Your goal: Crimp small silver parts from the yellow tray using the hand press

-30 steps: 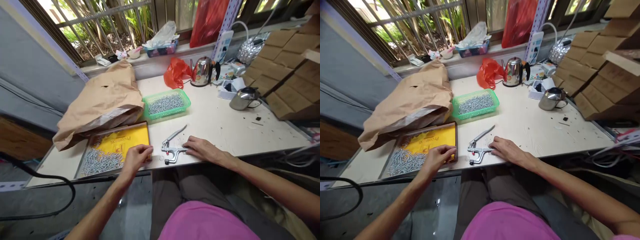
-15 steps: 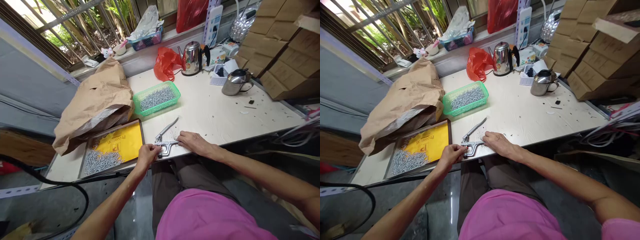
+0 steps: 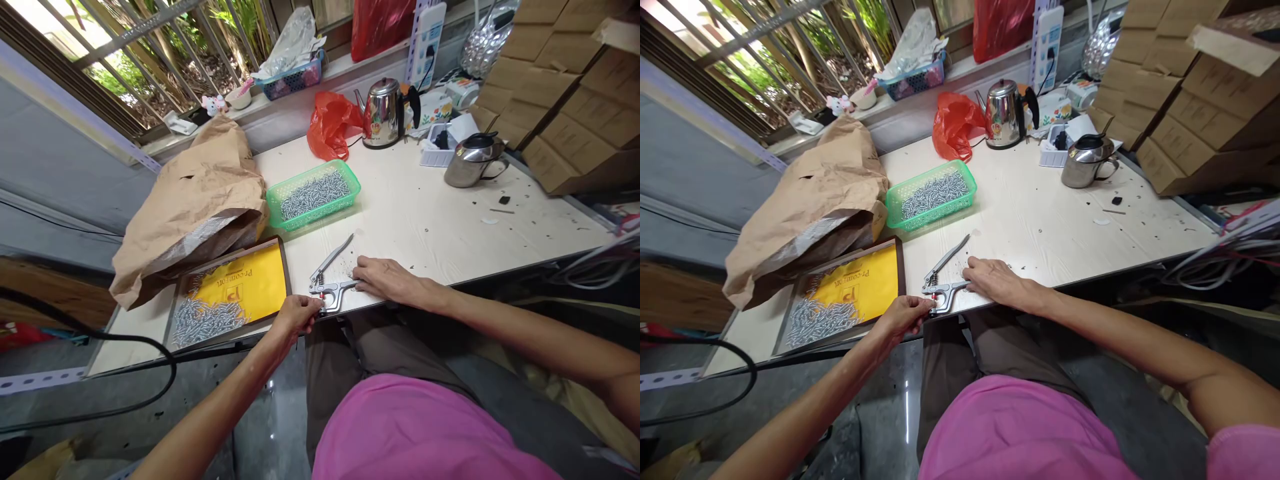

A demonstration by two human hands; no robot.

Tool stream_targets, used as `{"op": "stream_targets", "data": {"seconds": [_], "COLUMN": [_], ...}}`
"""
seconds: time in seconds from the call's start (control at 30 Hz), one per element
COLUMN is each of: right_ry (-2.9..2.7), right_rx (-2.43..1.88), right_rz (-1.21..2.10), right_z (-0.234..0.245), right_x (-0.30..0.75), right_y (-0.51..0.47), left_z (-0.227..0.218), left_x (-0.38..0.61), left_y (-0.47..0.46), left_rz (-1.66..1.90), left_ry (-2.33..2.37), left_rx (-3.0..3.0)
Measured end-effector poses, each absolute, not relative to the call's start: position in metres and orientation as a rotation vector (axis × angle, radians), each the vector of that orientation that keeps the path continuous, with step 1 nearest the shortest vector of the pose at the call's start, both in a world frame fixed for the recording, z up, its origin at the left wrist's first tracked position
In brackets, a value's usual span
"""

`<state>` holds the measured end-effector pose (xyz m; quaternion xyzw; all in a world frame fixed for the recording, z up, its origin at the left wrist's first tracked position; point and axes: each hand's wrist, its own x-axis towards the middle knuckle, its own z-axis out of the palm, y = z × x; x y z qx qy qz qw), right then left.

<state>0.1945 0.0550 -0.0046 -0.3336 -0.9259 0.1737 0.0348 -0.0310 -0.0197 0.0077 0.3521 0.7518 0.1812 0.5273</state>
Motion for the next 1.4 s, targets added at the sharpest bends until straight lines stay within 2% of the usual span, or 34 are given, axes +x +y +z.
{"op": "stream_targets", "data": {"seconds": [0.33,0.73,0.8,0.9,1.03,1.2,1.4], "right_ry": [-3.098,-3.109,-3.097,-3.055,-3.021,-3.041,-3.044], "right_rx": [-0.767,-0.926,-0.939,-0.916,-0.887,-0.942,-1.057], "right_rz": [0.411,0.339,0.365,0.393,0.386,0.444,0.42], "right_z": [0.003,0.015,0.013,0.009,0.005,0.014,0.024], "right_x": [0.179,0.176,0.177,0.179,0.182,0.183,0.179], "right_y": [0.117,0.099,0.096,0.093,0.091,0.089,0.083], "left_z": [0.009,0.005,0.009,0.015,0.016,0.01,0.007], "left_x": [-0.027,-0.028,-0.024,-0.013,0.005,0.008,0.004], "left_y": [-0.02,-0.023,-0.028,-0.031,-0.01,0.032,0.041], "left_rz": [0.451,0.408,0.366,0.381,0.276,0.021,0.088], "left_ry": [1.831,1.882,1.96,2.081,1.888,1.651,1.628], "left_rx": [0.789,0.798,0.998,1.615,2.294,2.457,2.369]}}
